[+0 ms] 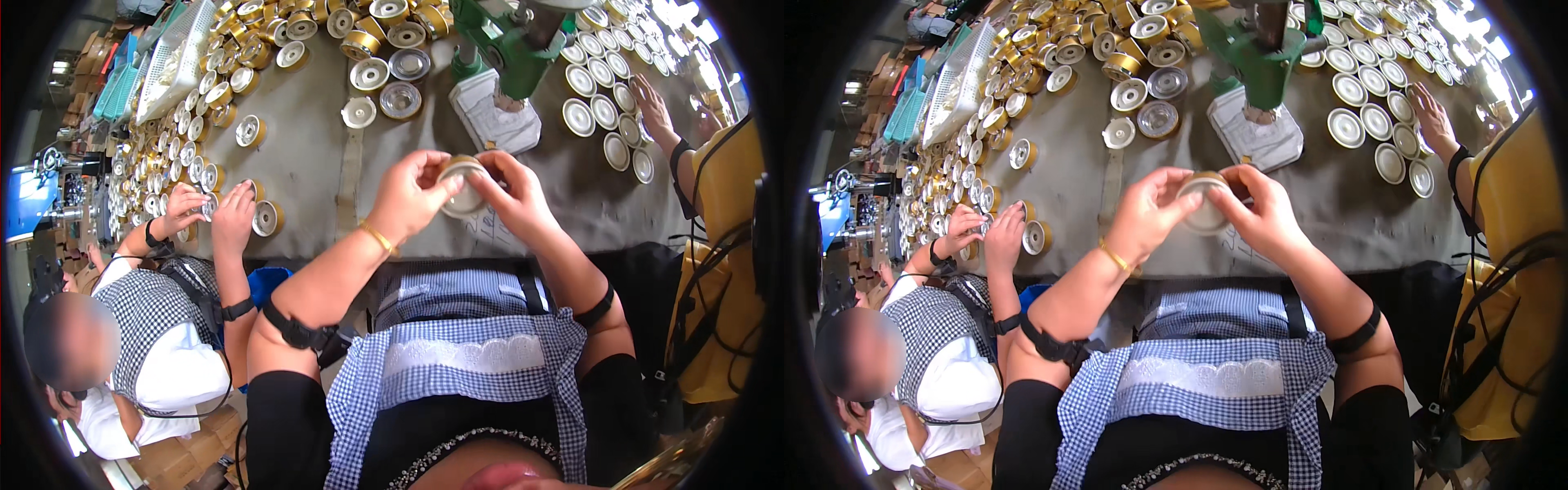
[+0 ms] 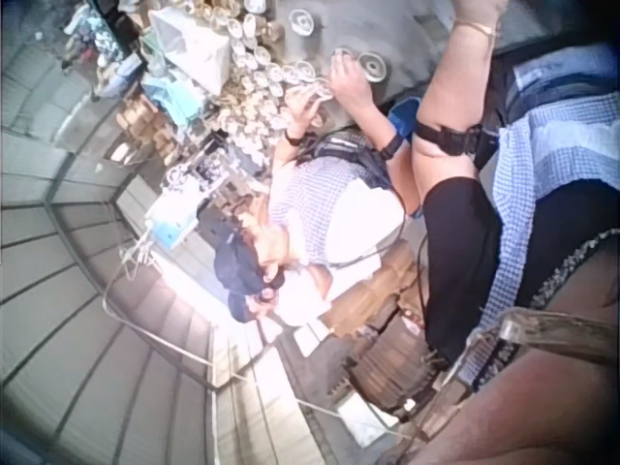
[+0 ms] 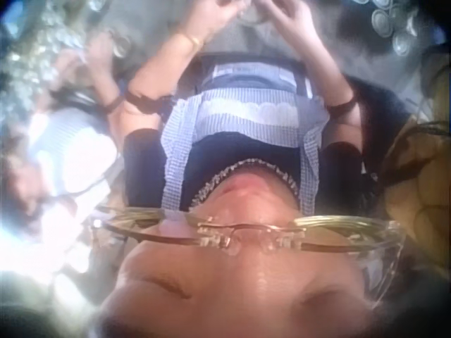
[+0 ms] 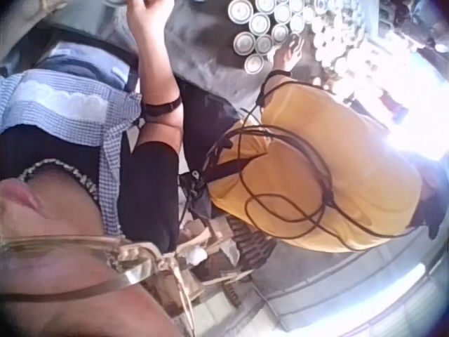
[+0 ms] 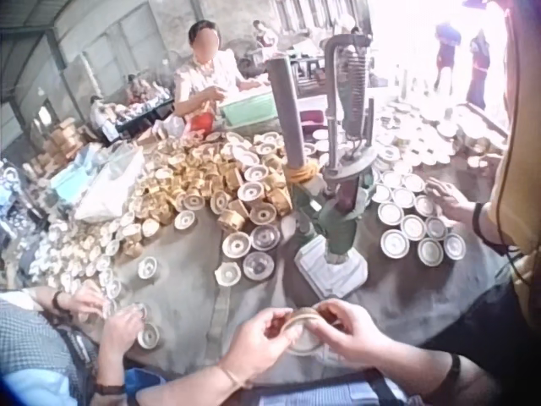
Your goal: Using a manual hand press to assemble small metal components on a production line.
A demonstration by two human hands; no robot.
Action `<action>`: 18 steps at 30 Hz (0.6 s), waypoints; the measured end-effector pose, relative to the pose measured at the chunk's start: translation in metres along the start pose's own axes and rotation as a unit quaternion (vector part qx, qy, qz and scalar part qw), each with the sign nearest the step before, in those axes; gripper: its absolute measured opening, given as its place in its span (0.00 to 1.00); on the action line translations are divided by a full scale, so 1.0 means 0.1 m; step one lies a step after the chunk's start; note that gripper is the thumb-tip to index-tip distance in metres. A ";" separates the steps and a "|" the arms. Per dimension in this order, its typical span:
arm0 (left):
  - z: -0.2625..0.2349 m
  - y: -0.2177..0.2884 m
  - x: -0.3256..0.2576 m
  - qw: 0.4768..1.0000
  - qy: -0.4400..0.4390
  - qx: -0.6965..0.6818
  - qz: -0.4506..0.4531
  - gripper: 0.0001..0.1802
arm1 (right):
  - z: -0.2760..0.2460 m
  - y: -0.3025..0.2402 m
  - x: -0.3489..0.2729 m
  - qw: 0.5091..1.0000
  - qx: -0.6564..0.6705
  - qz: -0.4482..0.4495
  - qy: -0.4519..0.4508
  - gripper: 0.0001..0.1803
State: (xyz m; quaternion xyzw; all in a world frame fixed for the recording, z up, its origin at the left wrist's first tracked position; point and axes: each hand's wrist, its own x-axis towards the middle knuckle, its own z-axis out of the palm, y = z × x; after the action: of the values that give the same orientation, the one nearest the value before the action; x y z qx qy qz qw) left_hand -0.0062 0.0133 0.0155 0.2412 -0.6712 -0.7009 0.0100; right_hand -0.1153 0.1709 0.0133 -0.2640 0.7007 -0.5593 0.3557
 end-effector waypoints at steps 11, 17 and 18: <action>0.21 -0.05 0.81 0.994 0.067 -0.005 -0.085 0.23 | -0.72 0.19 0.29 0.925 0.043 -0.204 0.318 0.24; 0.43 0.08 1.06 0.992 0.039 0.108 -0.056 0.22 | -1.72 -1.31 1.49 0.923 0.052 -0.324 0.202 0.45; 0.41 0.05 1.10 0.991 0.046 0.109 -0.055 0.22 | -1.78 -1.25 1.52 0.923 0.056 -0.327 0.196 0.45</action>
State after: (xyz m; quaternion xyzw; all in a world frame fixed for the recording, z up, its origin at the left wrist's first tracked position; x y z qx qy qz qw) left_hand -0.1193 0.0142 -0.0162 0.3098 -0.7277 -0.6115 -0.0241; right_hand -0.3525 0.1305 0.1254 -0.3437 0.5988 -0.7231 0.0227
